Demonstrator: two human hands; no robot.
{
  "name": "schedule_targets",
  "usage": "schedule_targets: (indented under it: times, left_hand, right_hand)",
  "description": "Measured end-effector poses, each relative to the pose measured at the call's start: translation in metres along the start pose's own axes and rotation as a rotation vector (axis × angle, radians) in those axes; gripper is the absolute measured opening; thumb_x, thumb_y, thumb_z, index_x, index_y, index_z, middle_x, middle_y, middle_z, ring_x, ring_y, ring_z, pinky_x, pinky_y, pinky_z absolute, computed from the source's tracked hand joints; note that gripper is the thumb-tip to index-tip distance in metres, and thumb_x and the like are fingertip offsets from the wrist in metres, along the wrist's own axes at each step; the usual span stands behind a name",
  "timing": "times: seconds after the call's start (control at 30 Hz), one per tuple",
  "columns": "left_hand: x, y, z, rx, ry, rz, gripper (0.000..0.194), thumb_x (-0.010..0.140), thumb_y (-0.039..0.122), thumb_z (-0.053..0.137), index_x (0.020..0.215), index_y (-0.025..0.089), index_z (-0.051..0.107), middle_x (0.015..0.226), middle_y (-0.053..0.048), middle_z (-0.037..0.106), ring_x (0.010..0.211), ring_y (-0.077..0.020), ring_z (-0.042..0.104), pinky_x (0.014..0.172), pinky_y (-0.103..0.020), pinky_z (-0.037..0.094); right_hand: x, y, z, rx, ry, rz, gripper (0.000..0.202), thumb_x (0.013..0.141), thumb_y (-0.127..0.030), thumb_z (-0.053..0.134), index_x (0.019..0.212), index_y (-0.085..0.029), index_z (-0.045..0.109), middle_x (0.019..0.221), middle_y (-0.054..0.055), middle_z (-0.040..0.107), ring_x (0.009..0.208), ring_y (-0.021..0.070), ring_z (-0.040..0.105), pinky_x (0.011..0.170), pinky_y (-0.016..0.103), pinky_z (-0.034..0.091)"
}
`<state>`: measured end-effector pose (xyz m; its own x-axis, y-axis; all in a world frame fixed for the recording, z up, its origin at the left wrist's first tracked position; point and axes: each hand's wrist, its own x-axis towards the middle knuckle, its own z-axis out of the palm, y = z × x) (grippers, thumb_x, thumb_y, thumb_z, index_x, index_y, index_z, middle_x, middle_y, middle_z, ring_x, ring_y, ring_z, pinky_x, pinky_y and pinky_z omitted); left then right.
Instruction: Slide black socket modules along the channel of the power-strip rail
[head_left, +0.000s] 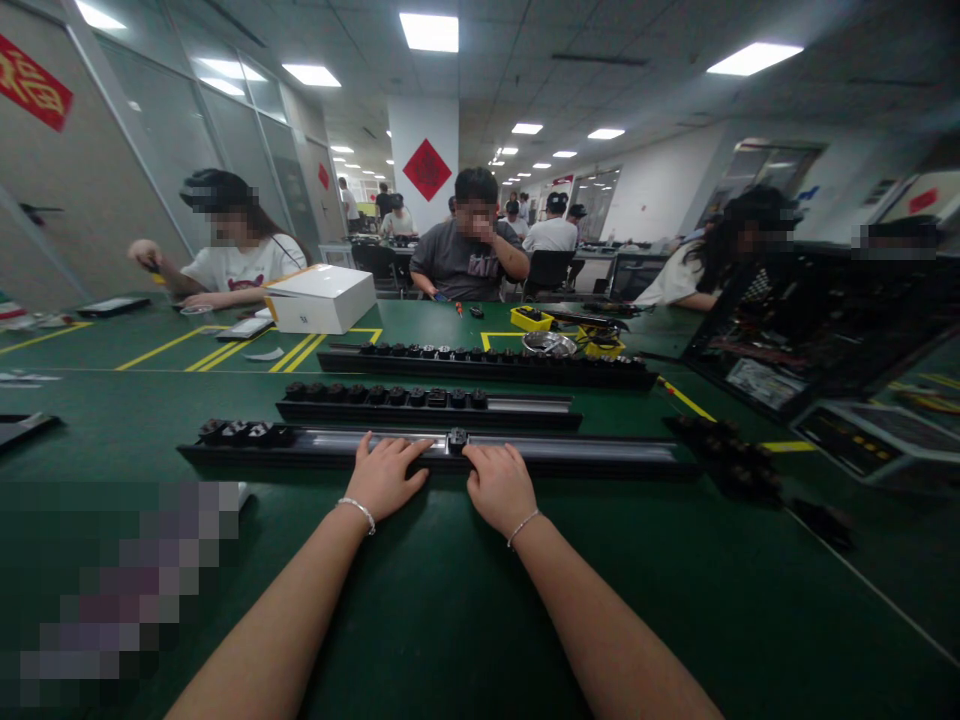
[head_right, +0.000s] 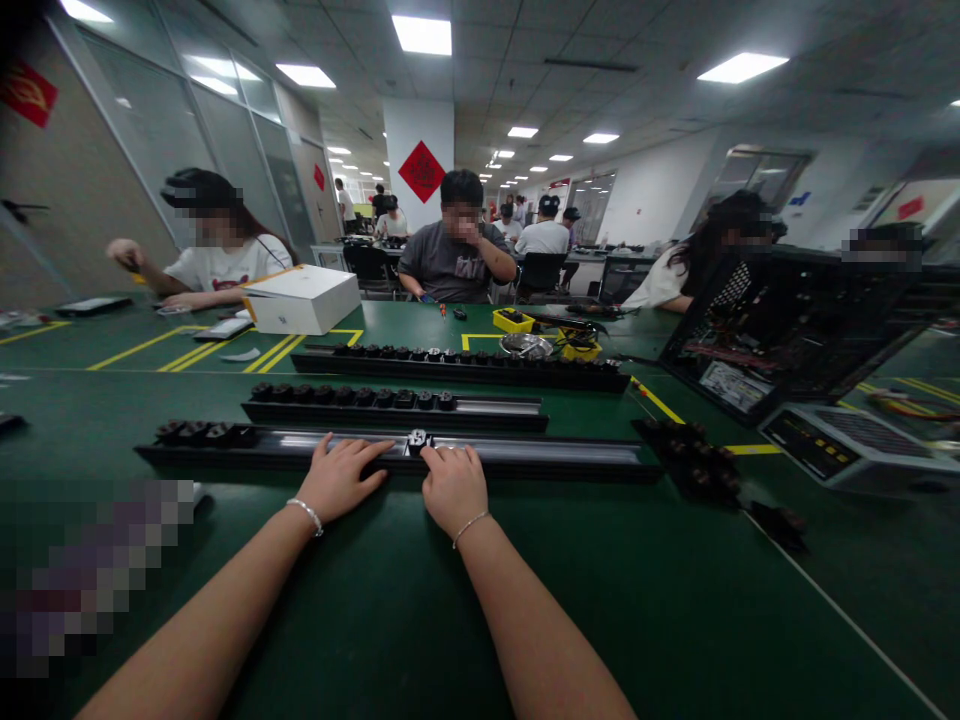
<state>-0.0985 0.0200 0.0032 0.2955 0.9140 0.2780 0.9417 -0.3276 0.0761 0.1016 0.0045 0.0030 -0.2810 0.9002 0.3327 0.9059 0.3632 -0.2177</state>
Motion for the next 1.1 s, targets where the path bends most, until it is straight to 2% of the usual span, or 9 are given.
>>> schedule_targets:
  times: [0.37,0.77,1.1]
  left_hand:
    - [0.000,0.001,-0.001,-0.010,-0.010,-0.005,0.043,0.083,0.042,0.047,0.125,0.035,0.051,0.105,-0.002,0.065,0.107,-0.0247,0.055,0.107,-0.057,0.014]
    - [-0.001,0.001,-0.004,-0.021,-0.017,-0.011,0.043,0.083,0.042,0.046,0.125,0.035,0.051,0.105,-0.002,0.066,0.107,-0.0241,0.055,0.107,-0.055,0.014]
    - [-0.001,0.000,-0.001,-0.014,-0.011,-0.006,0.042,0.083,0.041,0.047,0.124,0.034,0.052,0.107,-0.002,0.065,0.108,-0.0238,0.054,0.108,-0.055,0.013]
  right_hand:
    - [-0.007,0.008,-0.005,-0.011,-0.018,0.026,0.038,0.082,-0.021,0.043,0.118,-0.029,0.055,0.114,0.004,0.062,0.107,0.0187,0.051,0.107,0.042,0.017]
    - [-0.010,0.009,-0.003,-0.021,-0.006,0.015,0.041,0.082,-0.020,0.044,0.121,-0.029,0.054,0.117,0.004,0.060,0.112,0.0183,0.047,0.108,0.041,0.015]
    - [-0.011,0.012,-0.001,-0.014,0.015,0.017,0.041,0.082,-0.021,0.044,0.121,-0.030,0.053,0.119,0.004,0.058,0.115,0.0194,0.045,0.109,0.045,0.011]
